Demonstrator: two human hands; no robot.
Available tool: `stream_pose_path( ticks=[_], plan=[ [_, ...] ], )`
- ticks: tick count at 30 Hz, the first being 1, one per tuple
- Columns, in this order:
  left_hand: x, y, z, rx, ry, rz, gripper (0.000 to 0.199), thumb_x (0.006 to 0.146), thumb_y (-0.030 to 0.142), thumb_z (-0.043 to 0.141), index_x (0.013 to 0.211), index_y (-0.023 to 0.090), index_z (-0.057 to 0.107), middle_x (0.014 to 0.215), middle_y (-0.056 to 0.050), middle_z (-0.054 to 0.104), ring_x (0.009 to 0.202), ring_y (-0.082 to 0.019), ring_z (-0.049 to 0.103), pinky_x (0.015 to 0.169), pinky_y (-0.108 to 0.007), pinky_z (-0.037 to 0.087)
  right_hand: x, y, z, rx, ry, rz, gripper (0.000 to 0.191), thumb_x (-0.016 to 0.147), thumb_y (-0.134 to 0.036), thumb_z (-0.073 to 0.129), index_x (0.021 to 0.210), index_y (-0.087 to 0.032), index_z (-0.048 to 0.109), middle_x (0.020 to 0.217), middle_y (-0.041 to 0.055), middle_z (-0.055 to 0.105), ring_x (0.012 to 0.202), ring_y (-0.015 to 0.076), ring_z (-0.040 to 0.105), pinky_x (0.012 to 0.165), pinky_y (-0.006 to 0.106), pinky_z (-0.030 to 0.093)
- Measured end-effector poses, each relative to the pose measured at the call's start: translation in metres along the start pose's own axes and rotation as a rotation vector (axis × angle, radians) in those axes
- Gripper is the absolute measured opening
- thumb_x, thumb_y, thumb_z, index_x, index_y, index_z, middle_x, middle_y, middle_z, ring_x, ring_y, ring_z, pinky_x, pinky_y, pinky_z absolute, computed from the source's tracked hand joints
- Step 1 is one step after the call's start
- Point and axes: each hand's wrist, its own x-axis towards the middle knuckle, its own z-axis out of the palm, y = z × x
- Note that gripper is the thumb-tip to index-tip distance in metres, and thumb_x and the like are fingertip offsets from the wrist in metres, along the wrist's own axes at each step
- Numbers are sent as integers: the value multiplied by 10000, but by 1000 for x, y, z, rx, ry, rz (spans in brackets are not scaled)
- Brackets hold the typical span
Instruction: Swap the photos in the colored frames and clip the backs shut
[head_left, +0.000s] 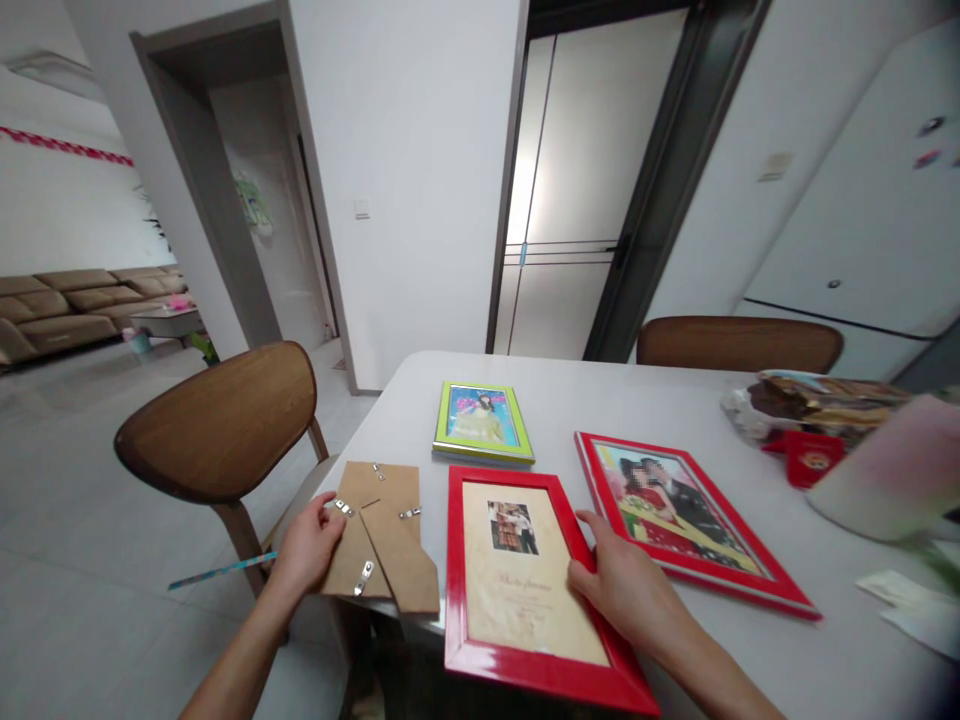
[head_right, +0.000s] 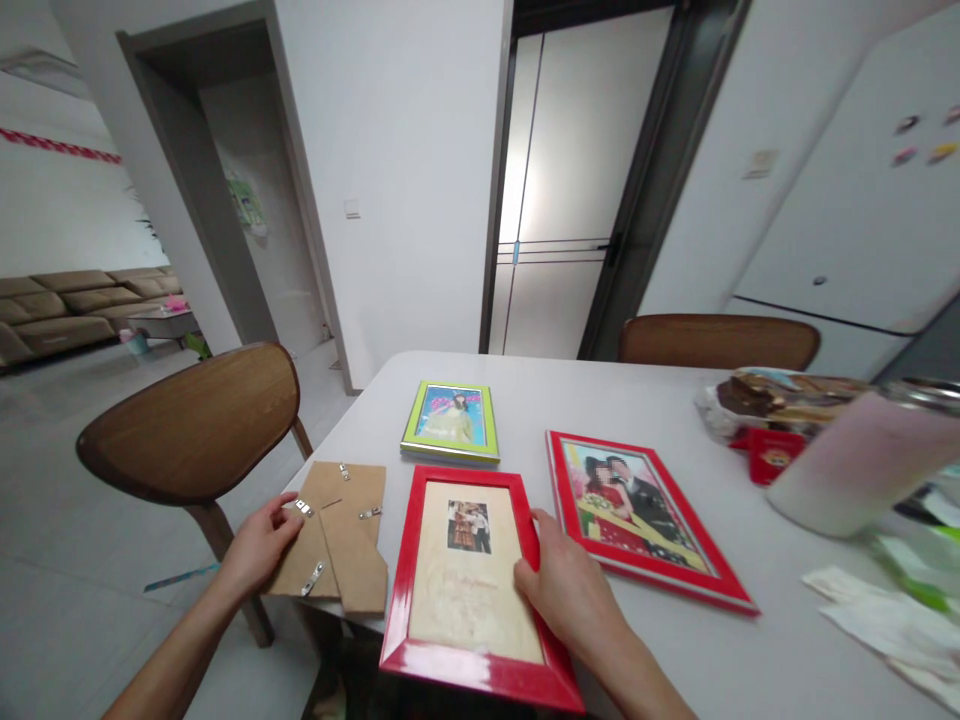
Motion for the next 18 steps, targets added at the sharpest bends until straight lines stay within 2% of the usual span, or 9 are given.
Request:
stream_pose_path(
  ticks=[2, 5, 7, 9, 11, 13, 15, 18],
  plan=[
    [2, 2, 0, 76, 38, 53, 391, 636, 239, 541, 1016, 149, 515, 739, -22, 618, 792, -235, 578, 775, -361, 399, 1, 0, -4, 154, 16, 59, 567, 628, -196, 449, 1174, -67, 375, 674, 71, 590, 636, 202, 560, 595, 289, 393],
    [-5, 18, 11, 139, 70, 142, 406, 656, 183, 516, 1059, 135, 496, 992, -89, 577, 998, -251, 492, 904, -397, 310, -4, -4, -14, 648, -57, 212, 654, 625, -207, 469, 1245, -120, 282, 635, 27, 589, 513, 164, 549, 526, 275, 407],
    [-23, 39, 29, 141, 56, 216, 404, 695, 172, 482, 1098, 141, 466, 1121, -96, 510, 1082, -229, 430, 947, -385, 278, -10, -10, -21, 1030, -170, 304, 738, 633, -218, 485, 1299, -192, 165, 708, 29, 623, 490, 153, 565, 518, 280, 427],
    [-52, 66, 54, 114, -19, 312, 386, 722, 197, 485, 1107, 196, 459, 1153, -50, 496, 1093, -186, 426, 950, -342, 306, -17, -17, -27, 1273, -246, 354, 815, 623, -211, 518, 1312, -263, 86, 825, 37, 642, 513, 154, 589, 543, 294, 448],
    [-85, 95, 81, 35, -229, 490, 521, 691, 241, 567, 1177, 190, 388, 1220, -72, 439, 1135, -200, 380, 968, -360, 297, -21, -24, -32, 1362, -256, 348, 861, 609, -209, 556, 1310, -303, 65, 893, 32, 641, 534, 153, 598, 570, 302, 459],
    [-111, 120, 104, -10, -372, 634, 778, 559, 338, 698, 1219, 148, 332, 1299, -126, 336, 1180, -268, 309, 969, -411, 295, -23, -29, -34, 1359, -240, 308, 883, 606, -248, 594, 1311, -305, 67, 854, 14, 649, 522, 144, 589, 578, 297, 461],
    [-125, 135, 117, -29, -401, 761, 816, 525, 320, 722, 1216, 121, 334, 1291, -150, 337, 1170, -292, 311, 974, -428, 284, -22, -30, -36, 1297, -228, 259, 890, 608, -316, 612, 1317, -270, 77, 707, -14, 645, 496, 135, 567, 563, 282, 453],
    [-124, 140, 113, -69, -313, 875, 598, 624, 122, 579, 1181, 138, 361, 1164, -115, 465, 1075, -229, 417, 928, -362, 351, -17, -24, -34, 1116, -190, 185, 871, 624, -387, 584, 1322, -190, 103, 511, -55, 561, 467, 126, 526, 505, 245, 422]
  ],
)
